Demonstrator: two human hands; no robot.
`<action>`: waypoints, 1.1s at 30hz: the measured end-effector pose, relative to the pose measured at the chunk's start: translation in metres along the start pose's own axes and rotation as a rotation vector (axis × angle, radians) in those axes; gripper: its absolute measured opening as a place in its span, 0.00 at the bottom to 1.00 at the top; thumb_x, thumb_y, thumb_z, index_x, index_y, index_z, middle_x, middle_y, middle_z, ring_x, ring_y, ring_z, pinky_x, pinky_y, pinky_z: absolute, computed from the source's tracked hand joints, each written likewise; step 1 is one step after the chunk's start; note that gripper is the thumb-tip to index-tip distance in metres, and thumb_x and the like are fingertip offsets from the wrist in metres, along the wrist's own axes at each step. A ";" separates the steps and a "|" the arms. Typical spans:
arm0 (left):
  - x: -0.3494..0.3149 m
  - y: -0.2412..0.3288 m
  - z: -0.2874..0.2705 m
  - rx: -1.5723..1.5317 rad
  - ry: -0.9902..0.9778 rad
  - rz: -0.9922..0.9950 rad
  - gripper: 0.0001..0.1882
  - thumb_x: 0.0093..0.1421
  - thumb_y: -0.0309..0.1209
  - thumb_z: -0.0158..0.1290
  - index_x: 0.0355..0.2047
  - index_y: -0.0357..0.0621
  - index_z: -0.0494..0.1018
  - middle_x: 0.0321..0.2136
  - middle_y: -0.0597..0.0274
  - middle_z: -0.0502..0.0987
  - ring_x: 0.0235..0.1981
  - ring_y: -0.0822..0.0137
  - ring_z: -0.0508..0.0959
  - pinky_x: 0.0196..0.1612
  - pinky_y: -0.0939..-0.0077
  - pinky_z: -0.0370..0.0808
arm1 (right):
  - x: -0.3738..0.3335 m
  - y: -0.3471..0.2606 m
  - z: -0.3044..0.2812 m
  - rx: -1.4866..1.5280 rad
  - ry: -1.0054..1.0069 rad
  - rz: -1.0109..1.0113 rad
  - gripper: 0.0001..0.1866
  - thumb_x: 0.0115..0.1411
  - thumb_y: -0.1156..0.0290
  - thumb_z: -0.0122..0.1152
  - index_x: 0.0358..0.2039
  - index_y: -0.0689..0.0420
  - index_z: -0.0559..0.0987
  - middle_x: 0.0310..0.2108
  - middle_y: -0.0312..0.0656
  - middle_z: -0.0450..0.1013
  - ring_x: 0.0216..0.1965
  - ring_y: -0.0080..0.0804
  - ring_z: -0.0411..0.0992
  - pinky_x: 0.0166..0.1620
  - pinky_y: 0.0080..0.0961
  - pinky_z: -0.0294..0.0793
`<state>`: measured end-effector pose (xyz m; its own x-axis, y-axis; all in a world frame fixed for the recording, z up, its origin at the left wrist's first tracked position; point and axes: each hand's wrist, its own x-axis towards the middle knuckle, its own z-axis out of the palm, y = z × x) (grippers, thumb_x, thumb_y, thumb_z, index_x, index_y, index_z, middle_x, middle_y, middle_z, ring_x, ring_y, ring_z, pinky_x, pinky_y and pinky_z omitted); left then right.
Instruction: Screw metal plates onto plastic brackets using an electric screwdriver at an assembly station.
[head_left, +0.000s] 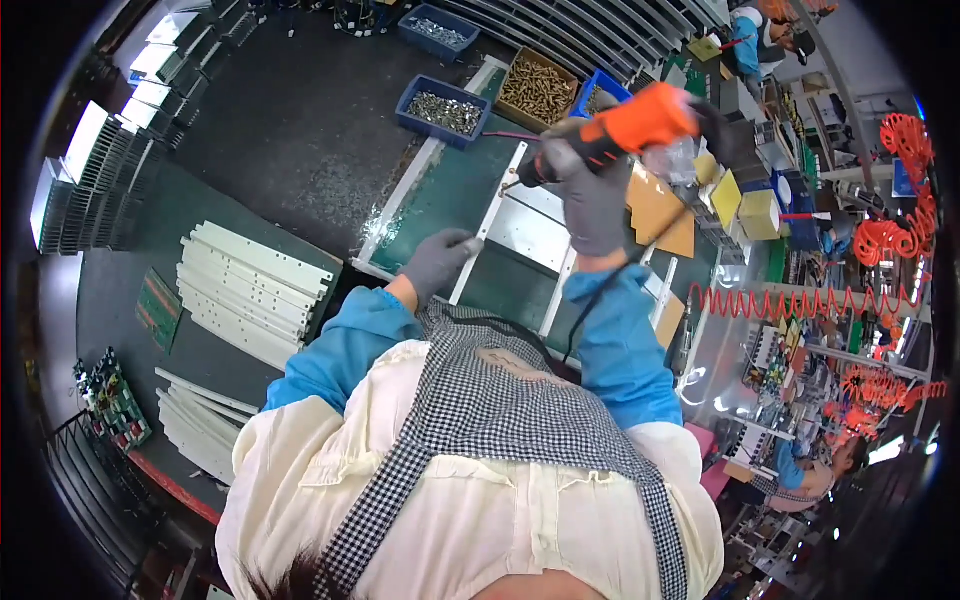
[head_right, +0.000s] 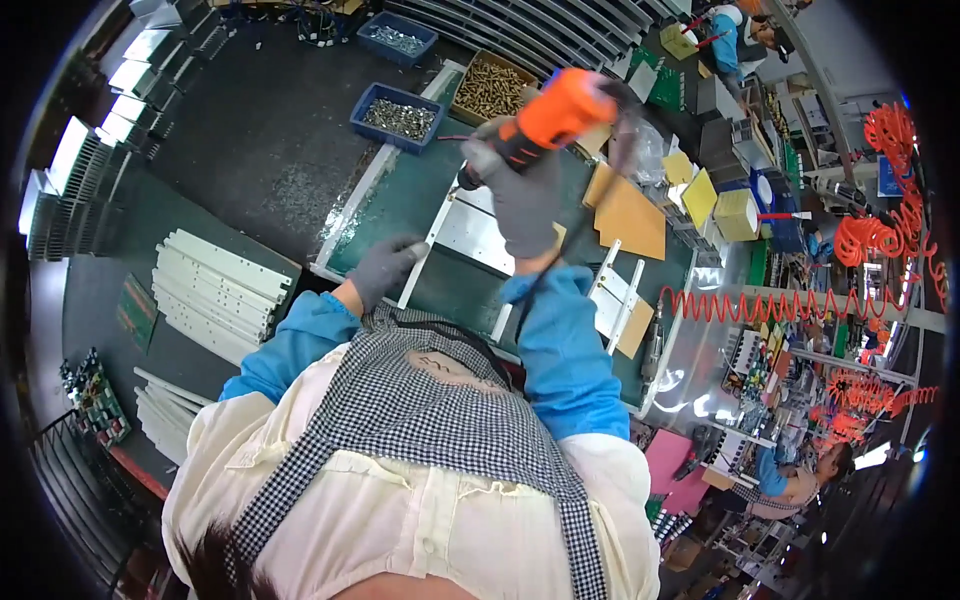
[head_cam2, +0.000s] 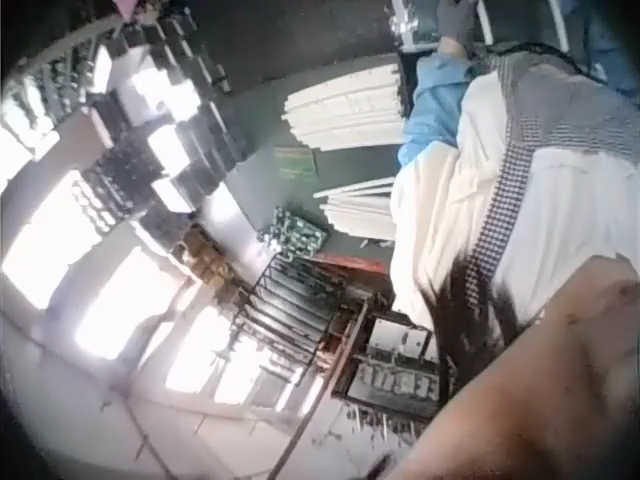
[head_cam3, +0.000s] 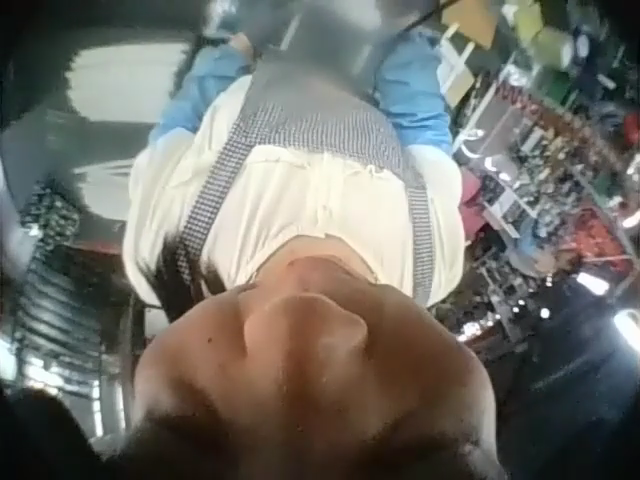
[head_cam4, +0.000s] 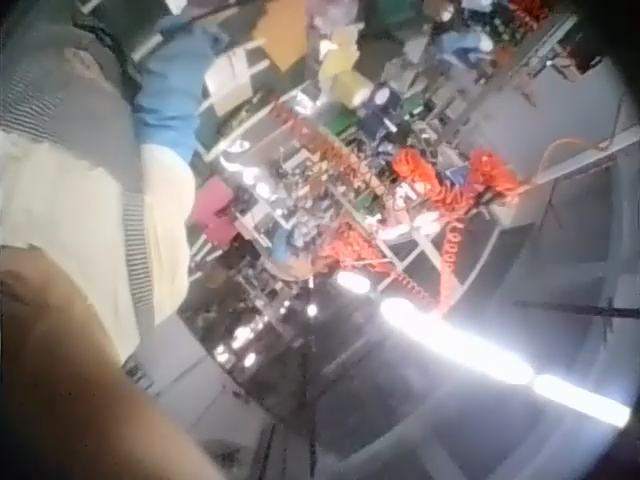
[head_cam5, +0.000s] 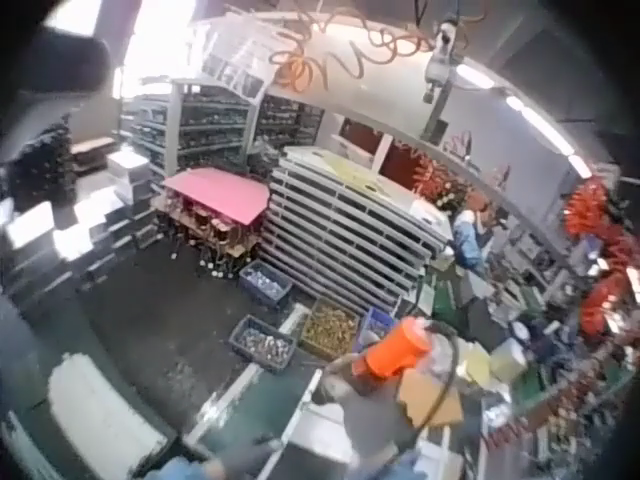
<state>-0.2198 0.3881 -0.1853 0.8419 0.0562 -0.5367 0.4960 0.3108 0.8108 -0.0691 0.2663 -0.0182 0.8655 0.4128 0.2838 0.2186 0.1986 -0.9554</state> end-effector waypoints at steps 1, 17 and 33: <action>-0.004 0.002 -0.003 -0.181 0.055 -0.058 0.20 0.65 0.35 0.53 0.54 0.35 0.71 0.39 0.61 0.77 0.35 0.68 0.77 0.41 0.74 0.76 | 0.000 -0.011 -0.001 0.029 0.005 -0.059 0.37 0.52 0.74 0.71 0.60 0.61 0.63 0.36 0.39 0.76 0.36 0.28 0.75 0.39 0.26 0.78; -0.007 0.013 0.003 -1.033 -0.125 -0.002 0.15 0.71 0.35 0.47 0.49 0.34 0.69 0.37 0.57 0.77 0.36 0.70 0.80 0.33 0.88 0.80 | -0.046 -0.024 0.004 0.332 0.008 -0.011 0.36 0.60 0.72 0.63 0.65 0.57 0.56 0.40 0.42 0.75 0.41 0.38 0.76 0.53 0.46 0.74; -0.003 0.021 0.010 -0.774 -0.041 -0.054 0.17 0.70 0.43 0.48 0.45 0.40 0.69 0.28 0.71 0.69 0.23 0.81 0.64 0.21 0.91 0.63 | -0.057 -0.022 -0.002 0.364 0.320 0.043 0.34 0.59 0.73 0.63 0.61 0.62 0.56 0.36 0.46 0.75 0.39 0.37 0.76 0.49 0.36 0.74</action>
<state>-0.2096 0.3846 -0.1645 0.8355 -0.0086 -0.5495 0.2600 0.8871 0.3814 -0.1222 0.2365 -0.0131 0.9779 0.1446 0.1508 0.0572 0.5086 -0.8591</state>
